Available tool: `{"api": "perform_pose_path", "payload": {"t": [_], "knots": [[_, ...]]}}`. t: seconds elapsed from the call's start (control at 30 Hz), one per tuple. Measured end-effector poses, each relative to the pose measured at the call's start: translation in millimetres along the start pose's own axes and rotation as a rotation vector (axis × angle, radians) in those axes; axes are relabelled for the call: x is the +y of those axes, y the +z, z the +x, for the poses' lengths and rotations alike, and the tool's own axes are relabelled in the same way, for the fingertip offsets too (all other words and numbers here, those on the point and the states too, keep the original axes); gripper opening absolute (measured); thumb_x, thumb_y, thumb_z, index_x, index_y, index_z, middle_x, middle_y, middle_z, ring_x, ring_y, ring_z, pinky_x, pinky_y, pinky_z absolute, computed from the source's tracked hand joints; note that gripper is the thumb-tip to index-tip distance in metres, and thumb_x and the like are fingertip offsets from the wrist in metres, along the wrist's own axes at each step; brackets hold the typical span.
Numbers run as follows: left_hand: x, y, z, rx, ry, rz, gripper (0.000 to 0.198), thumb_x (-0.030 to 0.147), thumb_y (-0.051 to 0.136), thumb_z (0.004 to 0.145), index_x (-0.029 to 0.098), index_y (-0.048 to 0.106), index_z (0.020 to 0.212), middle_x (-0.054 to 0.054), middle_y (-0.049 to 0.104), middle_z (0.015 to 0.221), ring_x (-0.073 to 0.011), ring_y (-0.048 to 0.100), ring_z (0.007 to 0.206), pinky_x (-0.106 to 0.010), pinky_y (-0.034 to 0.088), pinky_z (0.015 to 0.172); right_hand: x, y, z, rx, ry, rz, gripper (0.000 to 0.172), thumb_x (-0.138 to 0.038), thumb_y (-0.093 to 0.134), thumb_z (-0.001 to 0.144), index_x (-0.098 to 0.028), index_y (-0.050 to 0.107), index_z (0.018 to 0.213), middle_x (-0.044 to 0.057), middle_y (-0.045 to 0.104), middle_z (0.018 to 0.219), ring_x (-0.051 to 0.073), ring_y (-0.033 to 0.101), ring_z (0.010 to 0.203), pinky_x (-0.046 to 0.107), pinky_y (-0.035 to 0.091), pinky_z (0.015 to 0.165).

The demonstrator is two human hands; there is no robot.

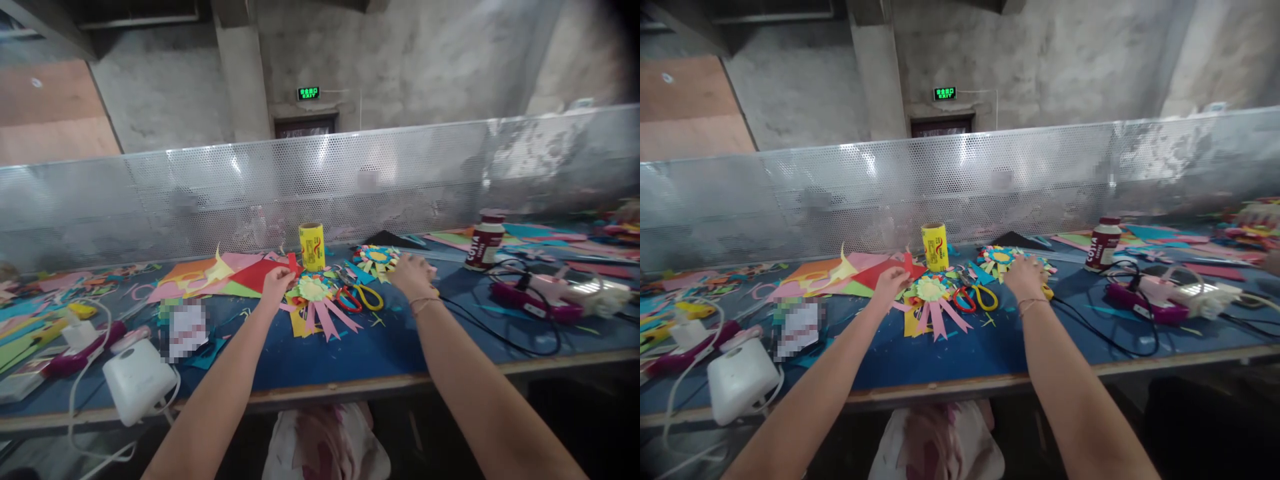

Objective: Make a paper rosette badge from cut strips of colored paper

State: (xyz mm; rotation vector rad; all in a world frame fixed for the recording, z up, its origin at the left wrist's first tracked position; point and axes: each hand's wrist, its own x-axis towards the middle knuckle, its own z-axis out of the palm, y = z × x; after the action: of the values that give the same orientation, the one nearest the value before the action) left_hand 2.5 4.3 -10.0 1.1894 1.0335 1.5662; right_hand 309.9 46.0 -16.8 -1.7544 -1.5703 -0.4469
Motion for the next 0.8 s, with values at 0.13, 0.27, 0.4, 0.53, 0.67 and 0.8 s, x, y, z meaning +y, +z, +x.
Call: {"api": "perform_pose_path", "payload": {"t": [0.13,0.27,0.4,0.53,0.67,0.8], "knots": [[-2.7,4.3,-3.7,-0.069,-0.009,0.044,0.029,0.033,0.073,0.054,0.014,0.054,0.065,0.000,0.058,0.060,-0.0130,0.059,0.061,-0.027,0.048,0.061,-74.6,5.9,-16.4,-0.182,-0.313,0.548,0.016,-0.027,0.050,0.077,-0.014,0.055,0.085,0.009,0.058,0.084,0.019,0.056,0.083,0.035,0.043,0.076],[-7.5,9.3,-5.9,-0.090,-0.027,-0.018,0.030,0.033,0.074,0.052,0.013,0.055,0.064,0.001,0.057,0.059,-0.0102,0.056,0.057,-0.026,0.048,0.062,-124.4,15.5,-40.6,-0.350,-0.337,0.933,0.019,-0.033,0.052,0.075,-0.017,0.053,0.084,0.006,0.057,0.089,0.015,0.057,0.078,0.030,0.046,0.069],[-12.0,16.2,-8.8,-0.153,-0.024,-0.035,0.027,0.029,0.074,0.052,0.013,0.056,0.064,0.001,0.056,0.059,-0.0097,0.055,0.057,-0.026,0.046,0.065,-136.6,21.6,-52.7,-0.407,-0.227,1.157,0.025,-0.037,0.056,0.071,-0.017,0.053,0.084,0.005,0.058,0.087,0.016,0.058,0.079,0.031,0.047,0.069],[-13.6,19.6,-9.1,-0.216,0.044,0.157,0.020,0.025,0.068,0.059,0.013,0.058,0.071,-0.003,0.059,0.065,-0.0130,0.057,0.061,-0.028,0.045,0.064,-135.6,23.6,-50.3,-0.516,-0.131,1.293,0.026,-0.042,0.057,0.068,-0.018,0.054,0.076,0.002,0.059,0.074,0.015,0.057,0.068,0.029,0.047,0.064],[-15.4,8.3,-0.9,0.019,0.227,0.481,0.025,0.026,0.069,0.056,0.016,0.053,0.072,-0.008,0.061,0.082,-0.0215,0.058,0.085,-0.033,0.041,0.077,-123.6,26.0,-37.5,-0.378,-0.039,1.218,0.025,-0.042,0.055,0.069,-0.018,0.053,0.073,0.001,0.058,0.070,0.015,0.055,0.066,0.029,0.045,0.063],[-23.0,-8.0,5.4,0.183,0.079,0.767,0.043,0.033,0.078,0.041,0.018,0.049,0.068,-0.014,0.061,0.089,-0.0366,0.048,0.106,-0.042,0.032,0.085,-102.7,33.3,-23.5,-0.289,-0.049,0.945,0.020,-0.037,0.052,0.070,-0.018,0.049,0.061,0.001,0.055,0.061,0.016,0.054,0.063,0.029,0.042,0.062]]}}
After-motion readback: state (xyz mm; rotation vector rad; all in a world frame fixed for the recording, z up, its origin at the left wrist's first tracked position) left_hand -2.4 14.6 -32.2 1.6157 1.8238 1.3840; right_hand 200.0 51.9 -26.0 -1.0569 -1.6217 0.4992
